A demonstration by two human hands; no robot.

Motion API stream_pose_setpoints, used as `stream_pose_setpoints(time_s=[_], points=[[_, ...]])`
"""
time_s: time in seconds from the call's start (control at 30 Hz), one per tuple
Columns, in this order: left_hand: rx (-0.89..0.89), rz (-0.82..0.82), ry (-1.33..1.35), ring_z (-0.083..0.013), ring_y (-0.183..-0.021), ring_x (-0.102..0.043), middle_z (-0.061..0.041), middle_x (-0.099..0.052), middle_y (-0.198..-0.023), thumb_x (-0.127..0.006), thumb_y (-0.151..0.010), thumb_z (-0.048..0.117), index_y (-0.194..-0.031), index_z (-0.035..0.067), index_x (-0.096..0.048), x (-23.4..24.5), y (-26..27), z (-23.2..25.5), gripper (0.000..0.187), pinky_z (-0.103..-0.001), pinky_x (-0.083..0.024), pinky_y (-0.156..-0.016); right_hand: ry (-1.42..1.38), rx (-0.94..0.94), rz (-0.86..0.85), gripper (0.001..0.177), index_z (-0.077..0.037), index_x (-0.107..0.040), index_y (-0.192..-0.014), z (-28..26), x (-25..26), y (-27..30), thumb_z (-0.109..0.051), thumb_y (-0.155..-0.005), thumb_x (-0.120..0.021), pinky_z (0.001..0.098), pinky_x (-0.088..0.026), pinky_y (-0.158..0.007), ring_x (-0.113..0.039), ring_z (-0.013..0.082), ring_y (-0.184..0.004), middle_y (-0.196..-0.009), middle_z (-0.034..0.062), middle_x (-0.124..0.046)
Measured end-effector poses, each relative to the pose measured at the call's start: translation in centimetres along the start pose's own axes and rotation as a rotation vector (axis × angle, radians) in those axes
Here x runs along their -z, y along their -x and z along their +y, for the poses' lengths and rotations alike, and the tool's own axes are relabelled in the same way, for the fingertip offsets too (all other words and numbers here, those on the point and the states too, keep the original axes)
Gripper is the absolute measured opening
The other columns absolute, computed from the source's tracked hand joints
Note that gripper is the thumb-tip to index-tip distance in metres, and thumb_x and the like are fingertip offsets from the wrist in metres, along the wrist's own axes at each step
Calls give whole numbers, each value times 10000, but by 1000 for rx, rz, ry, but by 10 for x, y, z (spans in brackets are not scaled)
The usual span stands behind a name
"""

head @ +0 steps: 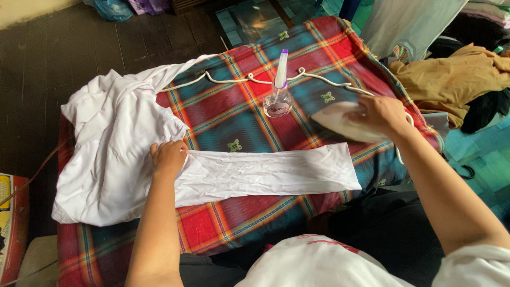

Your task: The person irons a white shirt laid out on a plaid-covered surface. They use an electric iron and a spray bottle, smoothing the body and sleeves of the shirt.

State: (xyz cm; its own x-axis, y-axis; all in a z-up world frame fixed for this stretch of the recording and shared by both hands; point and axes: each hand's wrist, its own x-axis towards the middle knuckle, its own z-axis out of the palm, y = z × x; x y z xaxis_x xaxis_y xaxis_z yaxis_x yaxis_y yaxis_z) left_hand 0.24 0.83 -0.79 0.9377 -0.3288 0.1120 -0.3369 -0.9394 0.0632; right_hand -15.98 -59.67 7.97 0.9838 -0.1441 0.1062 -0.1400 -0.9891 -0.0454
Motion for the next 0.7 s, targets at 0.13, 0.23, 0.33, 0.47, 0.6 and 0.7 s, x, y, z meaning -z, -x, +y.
stream_pose_setpoints(time_s=[0.13, 0.23, 0.33, 0.47, 0.6, 0.7], points=[[-22, -7, 56, -269, -1019, -667, -50, -743, -958, -729, -890, 293, -924, 216, -738, -2, -4, -8, 85, -530, -332, -1082, 98, 29, 0, 626, -171, -716, -848, -32, 10, 60, -779, -701, -681, 430, -519, -591, -711, 294, -719, -730, 76, -691], [-21, -28, 86, -259, -1012, -673, -49, -749, -951, -723, -897, 295, -918, 207, -744, 1, -7, -10, 92, -543, -338, -1081, -54, 243, 193, 602, -127, -695, -803, -50, 6, 90, -716, -683, -690, 423, -505, -554, -702, 296, -702, -741, 51, -699], [-12, -41, 116, -257, -983, -678, -32, -756, -975, -705, -923, 297, -934, 201, -743, 11, -5, -14, 104, -542, -337, -1079, 3, 141, 115, 582, -133, -686, -761, -58, -2, 99, -710, -689, -723, 416, -522, -600, -710, 272, -719, -701, 47, -690], [0, -38, 210, -224, -966, -685, -3, -764, -983, -685, -934, 292, -946, 187, -737, 32, 0, -19, 117, -518, -319, -1089, -23, 176, 139, 574, -128, -682, -785, -59, -9, 95, -695, -702, -730, 409, -524, -606, -708, 268, -732, -715, 41, -687], [15, -37, 263, -197, -951, -682, 3, -763, -951, -667, -958, 274, -951, 178, -732, 51, 6, -20, 116, -510, -264, -1153, -29, 198, 188, 572, -127, -675, -787, -67, -12, 90, -688, -696, -733, 408, -525, -617, -709, 267, -738, -704, 42, -676], [-15, -7, 276, -195, -957, -675, 5, -756, -960, -668, -951, 275, -953, 178, -734, 59, 4, -21, 117, -512, -259, -1136, -34, 211, 215, 575, -125, -666, -782, -77, -13, 88, -690, -700, -733, 409, -526, -620, -709, 266, -738, -694, 45, -670]])
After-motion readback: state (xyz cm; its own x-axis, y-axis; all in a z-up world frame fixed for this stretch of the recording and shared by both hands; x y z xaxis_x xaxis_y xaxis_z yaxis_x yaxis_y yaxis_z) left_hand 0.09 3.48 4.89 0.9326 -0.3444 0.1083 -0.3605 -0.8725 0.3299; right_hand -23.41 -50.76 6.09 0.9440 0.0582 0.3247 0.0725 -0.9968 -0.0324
